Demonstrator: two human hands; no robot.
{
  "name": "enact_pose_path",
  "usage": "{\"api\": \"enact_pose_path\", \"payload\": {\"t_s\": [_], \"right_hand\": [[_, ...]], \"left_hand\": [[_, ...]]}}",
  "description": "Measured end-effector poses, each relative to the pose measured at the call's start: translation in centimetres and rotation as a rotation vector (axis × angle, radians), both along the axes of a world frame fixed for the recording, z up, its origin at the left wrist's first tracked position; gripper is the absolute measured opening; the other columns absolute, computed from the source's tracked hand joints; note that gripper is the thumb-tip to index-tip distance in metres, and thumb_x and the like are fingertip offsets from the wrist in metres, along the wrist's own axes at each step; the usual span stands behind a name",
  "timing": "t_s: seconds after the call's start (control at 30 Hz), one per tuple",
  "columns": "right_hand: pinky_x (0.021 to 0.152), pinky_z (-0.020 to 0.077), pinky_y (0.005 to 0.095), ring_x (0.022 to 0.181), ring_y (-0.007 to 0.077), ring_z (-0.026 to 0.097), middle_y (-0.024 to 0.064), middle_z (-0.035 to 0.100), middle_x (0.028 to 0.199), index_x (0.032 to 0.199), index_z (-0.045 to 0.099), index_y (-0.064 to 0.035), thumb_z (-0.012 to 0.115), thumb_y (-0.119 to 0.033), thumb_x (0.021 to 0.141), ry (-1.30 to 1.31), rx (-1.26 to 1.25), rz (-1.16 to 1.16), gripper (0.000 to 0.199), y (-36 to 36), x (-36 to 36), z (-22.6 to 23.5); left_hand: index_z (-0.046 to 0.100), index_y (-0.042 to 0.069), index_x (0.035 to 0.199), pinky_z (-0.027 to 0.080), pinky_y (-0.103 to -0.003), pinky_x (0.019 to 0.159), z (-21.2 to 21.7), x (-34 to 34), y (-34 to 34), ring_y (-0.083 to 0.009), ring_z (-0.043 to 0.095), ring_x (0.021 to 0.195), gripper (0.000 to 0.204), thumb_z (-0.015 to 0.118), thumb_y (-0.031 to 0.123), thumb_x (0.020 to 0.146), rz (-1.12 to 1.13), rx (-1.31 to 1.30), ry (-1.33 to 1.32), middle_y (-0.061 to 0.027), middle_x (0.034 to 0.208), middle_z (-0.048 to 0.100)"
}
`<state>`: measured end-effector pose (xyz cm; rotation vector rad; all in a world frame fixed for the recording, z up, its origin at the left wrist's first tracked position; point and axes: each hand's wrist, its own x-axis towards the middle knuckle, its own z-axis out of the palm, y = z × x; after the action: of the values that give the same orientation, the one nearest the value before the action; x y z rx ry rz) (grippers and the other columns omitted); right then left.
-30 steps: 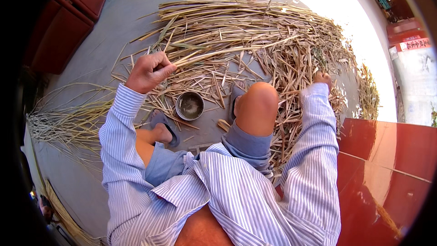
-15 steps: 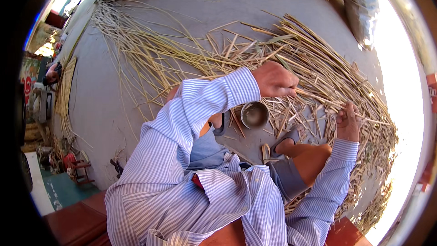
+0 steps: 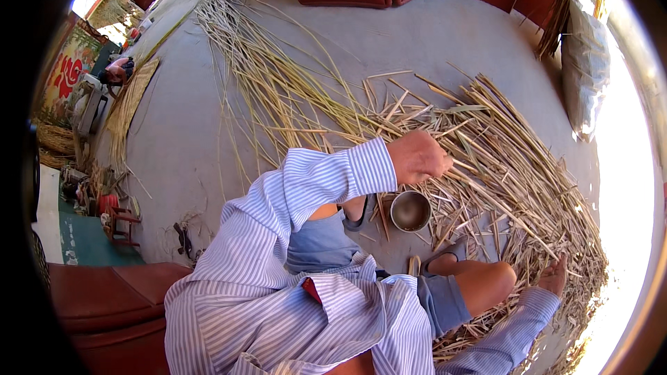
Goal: The person sits on the floor and repeatedly picks up dried plant stalks, strips off outer layers by hand, and places the processed stalks aside. The person handles the stalks one at a time, separating usable pieces from waste.
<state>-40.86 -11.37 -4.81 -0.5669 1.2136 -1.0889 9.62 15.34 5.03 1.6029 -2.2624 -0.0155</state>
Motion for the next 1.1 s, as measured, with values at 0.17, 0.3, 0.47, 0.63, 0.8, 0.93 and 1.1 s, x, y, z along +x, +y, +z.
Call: {"api": "enact_pose_path", "payload": {"t_s": [0.17, 0.3, 0.47, 0.63, 0.8, 0.93, 1.1], "right_hand": [[0.047, 0.0494, 0.0179, 0.065, 0.0067, 0.062, 0.0, 0.064, 0.076, 0.097, 0.063, -0.0085, 0.068, -0.021, 0.092, -0.04, 0.045, -0.097, 0.014, -2.7, -10.8, -3.6], [0.047, 0.0506, 0.0177, 0.067, 0.0086, 0.063, 0.0003, 0.064, 0.078, 0.099, 0.063, -0.008, 0.068, -0.02, 0.092, -0.058, 0.149, -0.145, 0.015, -0.7, -9.0, -4.8], [0.057, 0.0517, 0.0206, 0.076, 0.0126, 0.063, 0.0038, 0.064, 0.092, 0.105, 0.06, -0.006, 0.067, -0.021, 0.093, -0.091, 0.117, 0.174, 0.02, 2.7, 9.4, -1.5], [0.075, 0.0553, 0.0319, 0.093, 0.0209, 0.064, 0.0113, 0.062, 0.11, 0.113, 0.052, -0.0012, 0.068, -0.02, 0.091, -0.333, 0.247, 1.023, 0.034, 16.1, 43.3, 5.6], [0.067, 0.0569, 0.0306, 0.089, 0.0202, 0.065, 0.0125, 0.064, 0.107, 0.128, 0.046, 0.0072, 0.079, -0.017, 0.081, 0.126, -0.232, 1.38, 0.063, 19.1, 49.8, -2.6], [0.055, 0.0481, 0.0237, 0.064, 0.0101, 0.059, 0.0012, 0.065, 0.078, 0.112, 0.063, 0.0051, 0.078, -0.019, 0.078, 0.256, -0.17, 1.61, 0.044, 20.5, 45.3, -8.1], [0.043, 0.0477, 0.0279, 0.053, 0.016, 0.061, 0.0116, 0.066, 0.07, 0.082, 0.067, 0.0043, 0.069, -0.015, 0.08, 0.591, -0.016, 1.283, 0.019, 12.4, 37.2, -20.0]], "left_hand": [[0.058, 0.001, 0.076, 0.054, -0.039, 0.061, 4.1, -0.9, 0.9, -0.0272, 0.067, 0.072, 0.021, 0.072, 0.008, 0.062, -0.034, -0.142, -0.299, -0.01, 0.066, 0.06], [0.058, 0.005, 0.076, 0.052, -0.034, 0.07, 7.1, 1.2, 2.6, -0.0207, 0.065, 0.075, 0.016, 0.07, 0.013, 0.068, 0.02, -0.106, -0.58, -0.0055, 0.069, 0.062], [0.06, 0.011, 0.081, 0.049, -0.035, 0.073, 11.1, 15.3, 3.4, -0.0203, 0.063, 0.082, 0.002, 0.061, 0.009, 0.079, 0.405, -0.129, -0.751, -0.005, 0.081, 0.064], [0.06, 0.003, 0.094, 0.048, -0.038, 0.078, 19.9, 21.0, 10.7, -0.0251, 0.065, 0.086, 0.015, 0.064, 0.003, 0.08, 1.072, -0.003, -1.092, -0.0125, 0.089, 0.067], [0.053, 0.008, 0.075, 0.039, -0.043, 0.066, 7.9, 10.7, 9.3, -0.0302, 0.057, 0.069, 0.024, 0.046, 0.028, 0.087, 0.435, -0.176, -0.306, -0.0115, 0.068, 0.054], [0.056, 0.01, 0.061, 0.044, -0.044, 0.051, -3.9, 4.2, 9.0, -0.0309, 0.061, 0.057, 0.011, 0.064, 0.015, 0.067, 0.361, 0.143, -0.126, -0.0126, 0.054, 0.053], [0.06, 0.009, 0.06, 0.046, -0.044, 0.051, -7.9, 1.2, 2.4, -0.0321, 0.063, 0.06, 0.009, 0.066, 0.013, 0.065, 0.166, 0.113, 0.028, -0.014, 0.059, 0.058]]}}
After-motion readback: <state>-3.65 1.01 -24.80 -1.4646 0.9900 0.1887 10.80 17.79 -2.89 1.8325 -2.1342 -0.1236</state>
